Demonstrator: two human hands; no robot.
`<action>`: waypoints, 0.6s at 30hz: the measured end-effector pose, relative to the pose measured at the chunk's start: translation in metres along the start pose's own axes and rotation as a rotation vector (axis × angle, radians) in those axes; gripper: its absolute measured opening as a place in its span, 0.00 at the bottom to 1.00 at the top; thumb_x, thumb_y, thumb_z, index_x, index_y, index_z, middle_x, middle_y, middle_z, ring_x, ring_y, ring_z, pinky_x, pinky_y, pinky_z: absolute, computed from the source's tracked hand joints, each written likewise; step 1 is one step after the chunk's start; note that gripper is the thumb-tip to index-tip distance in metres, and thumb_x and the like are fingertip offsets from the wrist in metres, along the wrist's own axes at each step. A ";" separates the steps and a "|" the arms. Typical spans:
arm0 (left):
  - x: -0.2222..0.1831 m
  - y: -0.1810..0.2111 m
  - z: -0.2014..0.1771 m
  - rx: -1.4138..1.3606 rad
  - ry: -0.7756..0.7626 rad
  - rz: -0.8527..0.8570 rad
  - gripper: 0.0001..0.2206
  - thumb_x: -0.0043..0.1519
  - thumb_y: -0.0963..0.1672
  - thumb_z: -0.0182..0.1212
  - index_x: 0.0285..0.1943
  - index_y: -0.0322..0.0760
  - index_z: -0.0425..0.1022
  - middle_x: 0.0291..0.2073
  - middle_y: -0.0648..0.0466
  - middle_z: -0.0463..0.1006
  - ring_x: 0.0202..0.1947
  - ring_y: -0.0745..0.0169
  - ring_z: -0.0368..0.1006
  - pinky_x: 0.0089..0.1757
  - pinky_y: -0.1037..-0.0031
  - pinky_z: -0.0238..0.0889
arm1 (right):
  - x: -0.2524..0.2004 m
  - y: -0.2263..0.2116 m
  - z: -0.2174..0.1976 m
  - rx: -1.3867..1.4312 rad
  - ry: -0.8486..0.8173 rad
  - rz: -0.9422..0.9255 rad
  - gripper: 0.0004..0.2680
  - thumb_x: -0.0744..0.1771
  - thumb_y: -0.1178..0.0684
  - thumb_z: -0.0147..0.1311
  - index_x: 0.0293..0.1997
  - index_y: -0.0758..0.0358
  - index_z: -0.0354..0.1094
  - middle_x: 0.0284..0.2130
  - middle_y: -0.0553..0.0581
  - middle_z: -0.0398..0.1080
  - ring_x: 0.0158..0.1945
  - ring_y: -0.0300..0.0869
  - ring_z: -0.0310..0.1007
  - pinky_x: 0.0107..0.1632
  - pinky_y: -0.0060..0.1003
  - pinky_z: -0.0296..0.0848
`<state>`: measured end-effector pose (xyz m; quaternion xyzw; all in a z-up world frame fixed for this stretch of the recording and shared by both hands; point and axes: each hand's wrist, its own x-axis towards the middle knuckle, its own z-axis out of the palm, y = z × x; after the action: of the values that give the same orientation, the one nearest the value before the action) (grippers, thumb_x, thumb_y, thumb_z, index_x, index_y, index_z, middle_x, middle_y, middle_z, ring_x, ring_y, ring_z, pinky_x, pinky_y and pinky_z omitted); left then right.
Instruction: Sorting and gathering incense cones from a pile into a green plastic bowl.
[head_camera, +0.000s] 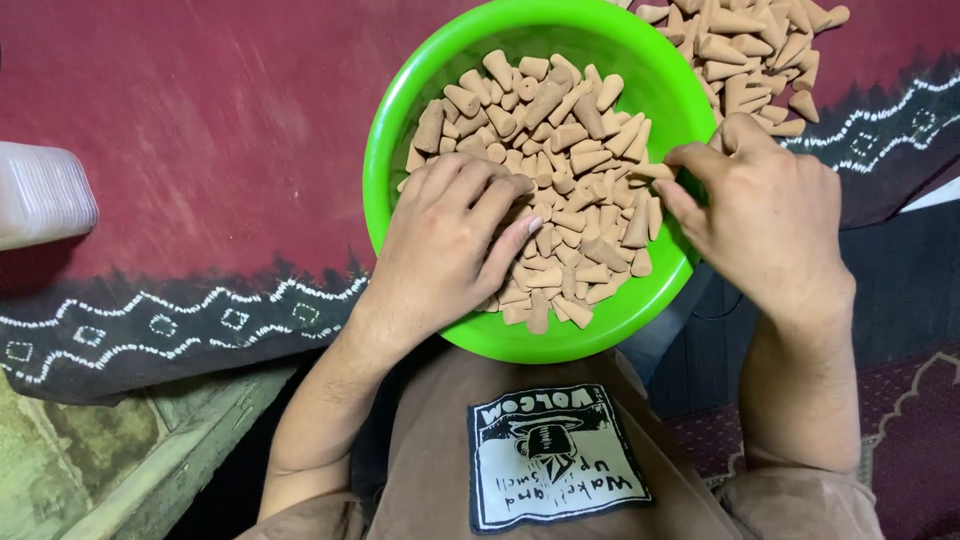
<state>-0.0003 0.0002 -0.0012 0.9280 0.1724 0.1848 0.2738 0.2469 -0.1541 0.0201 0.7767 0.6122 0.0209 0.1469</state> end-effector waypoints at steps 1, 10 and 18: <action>0.000 0.000 0.000 0.001 0.002 0.002 0.12 0.70 0.48 0.55 0.53 0.35 0.75 0.44 0.50 0.74 0.50 0.48 0.68 0.50 0.58 0.62 | -0.002 0.003 0.004 -0.001 0.003 0.001 0.15 0.73 0.30 0.53 0.53 0.44 0.78 0.35 0.49 0.67 0.27 0.43 0.77 0.23 0.44 0.82; 0.001 0.002 -0.001 -0.014 0.025 0.017 0.12 0.70 0.47 0.57 0.52 0.34 0.75 0.44 0.50 0.75 0.50 0.48 0.69 0.51 0.59 0.62 | -0.011 0.005 -0.001 0.857 0.265 -0.024 0.08 0.71 0.64 0.66 0.49 0.73 0.68 0.40 0.60 0.72 0.25 0.37 0.55 0.30 0.32 0.54; 0.001 0.005 -0.003 -0.002 0.037 0.001 0.12 0.70 0.47 0.57 0.53 0.33 0.75 0.43 0.51 0.77 0.48 0.49 0.69 0.50 0.59 0.61 | 0.016 -0.030 -0.004 1.450 0.276 -0.264 0.05 0.74 0.60 0.44 0.54 0.72 0.59 0.46 0.67 0.74 0.51 0.53 0.80 0.51 0.37 0.83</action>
<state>0.0003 -0.0019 0.0042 0.9242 0.1769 0.2022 0.2715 0.2211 -0.1321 0.0144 0.5892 0.5732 -0.3084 -0.4787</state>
